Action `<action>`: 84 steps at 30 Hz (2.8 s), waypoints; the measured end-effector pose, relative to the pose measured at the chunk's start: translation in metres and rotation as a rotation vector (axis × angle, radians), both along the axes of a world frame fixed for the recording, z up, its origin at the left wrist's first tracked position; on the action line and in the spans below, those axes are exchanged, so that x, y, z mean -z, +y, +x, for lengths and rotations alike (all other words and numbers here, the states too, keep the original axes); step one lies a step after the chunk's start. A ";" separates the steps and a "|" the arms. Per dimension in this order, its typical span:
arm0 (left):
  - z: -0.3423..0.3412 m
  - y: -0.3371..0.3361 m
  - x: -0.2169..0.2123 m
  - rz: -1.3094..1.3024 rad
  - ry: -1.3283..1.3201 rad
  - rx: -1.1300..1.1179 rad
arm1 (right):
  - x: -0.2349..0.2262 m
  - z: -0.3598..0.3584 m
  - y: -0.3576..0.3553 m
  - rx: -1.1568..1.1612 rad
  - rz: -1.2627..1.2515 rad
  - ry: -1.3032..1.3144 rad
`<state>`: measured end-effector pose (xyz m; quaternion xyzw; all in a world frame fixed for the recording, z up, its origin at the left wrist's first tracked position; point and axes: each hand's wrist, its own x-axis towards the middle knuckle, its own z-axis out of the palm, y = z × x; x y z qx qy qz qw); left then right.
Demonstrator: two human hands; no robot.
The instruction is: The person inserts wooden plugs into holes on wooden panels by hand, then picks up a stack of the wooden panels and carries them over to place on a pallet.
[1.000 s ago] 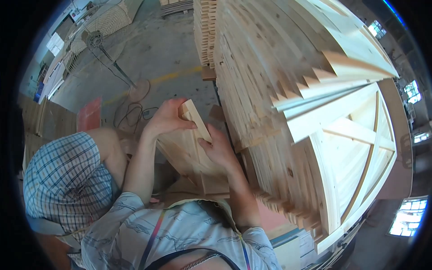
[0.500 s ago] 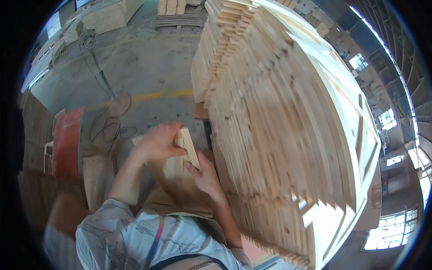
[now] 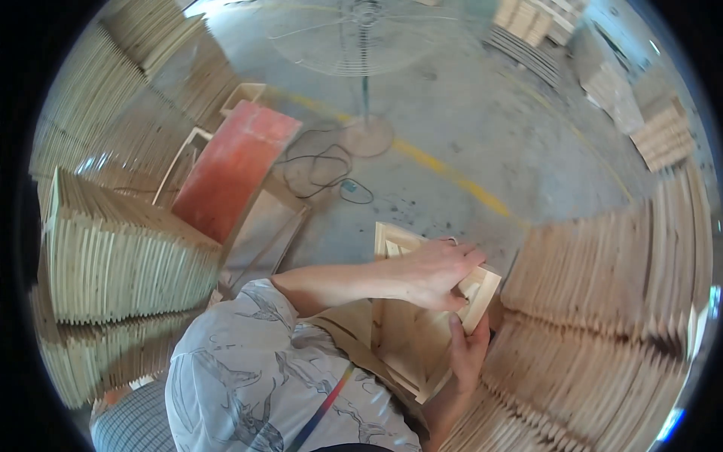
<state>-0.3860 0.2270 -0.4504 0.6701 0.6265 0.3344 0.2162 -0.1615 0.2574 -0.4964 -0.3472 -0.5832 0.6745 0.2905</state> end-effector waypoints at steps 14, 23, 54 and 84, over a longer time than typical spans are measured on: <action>-0.117 -0.081 -0.023 -0.092 0.038 -0.577 | 0.016 -0.175 0.029 -0.634 0.289 -0.056; -0.247 -0.105 -0.079 0.011 0.043 -0.635 | -0.078 -0.336 0.067 -0.976 0.180 0.023; -0.315 -0.086 -0.069 -0.295 -0.846 -0.243 | -0.129 -0.414 0.123 -1.156 0.673 -0.083; -0.297 -0.063 -0.035 -0.292 -0.911 -0.269 | -0.105 -0.348 0.109 -0.814 0.750 -0.025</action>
